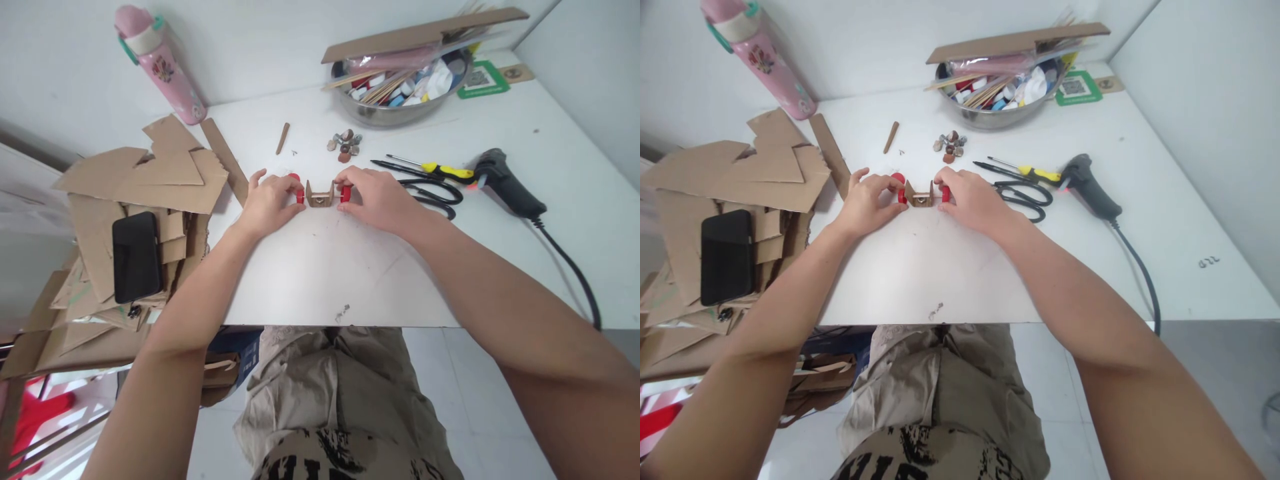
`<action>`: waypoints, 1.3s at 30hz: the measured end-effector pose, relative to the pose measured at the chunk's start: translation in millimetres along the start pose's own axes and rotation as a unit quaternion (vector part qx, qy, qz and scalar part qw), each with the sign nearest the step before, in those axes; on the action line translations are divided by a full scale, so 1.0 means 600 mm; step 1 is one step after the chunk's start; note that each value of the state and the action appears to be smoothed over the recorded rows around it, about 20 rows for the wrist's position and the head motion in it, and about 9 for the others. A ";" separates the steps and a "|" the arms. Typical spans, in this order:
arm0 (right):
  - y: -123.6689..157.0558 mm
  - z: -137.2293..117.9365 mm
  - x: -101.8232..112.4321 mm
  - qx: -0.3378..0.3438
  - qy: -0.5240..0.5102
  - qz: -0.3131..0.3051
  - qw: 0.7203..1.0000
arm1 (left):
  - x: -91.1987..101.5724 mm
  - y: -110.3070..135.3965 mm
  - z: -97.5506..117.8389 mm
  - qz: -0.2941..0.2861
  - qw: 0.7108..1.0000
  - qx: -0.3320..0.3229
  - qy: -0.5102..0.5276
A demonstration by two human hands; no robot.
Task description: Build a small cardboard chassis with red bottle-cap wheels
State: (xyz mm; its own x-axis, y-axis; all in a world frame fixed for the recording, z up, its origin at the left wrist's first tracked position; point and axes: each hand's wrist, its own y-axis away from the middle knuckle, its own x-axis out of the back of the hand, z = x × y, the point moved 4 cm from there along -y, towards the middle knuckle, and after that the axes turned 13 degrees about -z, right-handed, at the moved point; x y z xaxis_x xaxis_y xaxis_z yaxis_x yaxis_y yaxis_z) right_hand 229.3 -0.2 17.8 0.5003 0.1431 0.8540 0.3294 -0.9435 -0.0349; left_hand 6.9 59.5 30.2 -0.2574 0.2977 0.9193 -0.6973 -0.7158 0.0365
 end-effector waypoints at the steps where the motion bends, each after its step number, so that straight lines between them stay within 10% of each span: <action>1: 0.000 -0.002 0.000 0.000 0.005 0.001 1.000 | 0.000 0.000 0.000 -0.001 1.000 0.001 0.003; 39: -0.008 -0.038 0.000 0.039 -0.016 0.027 0.999 | -0.012 -0.008 0.015 0.006 0.998 0.007 0.057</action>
State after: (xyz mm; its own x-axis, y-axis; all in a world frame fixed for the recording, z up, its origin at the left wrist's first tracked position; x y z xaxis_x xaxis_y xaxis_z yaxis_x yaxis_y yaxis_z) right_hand 209.5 -2.6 30.0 0.5436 0.1026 0.8331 0.3619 -0.9242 -0.1223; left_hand 18.1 54.9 26.9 -0.3397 0.3588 0.8694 -0.6852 -0.7276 0.0325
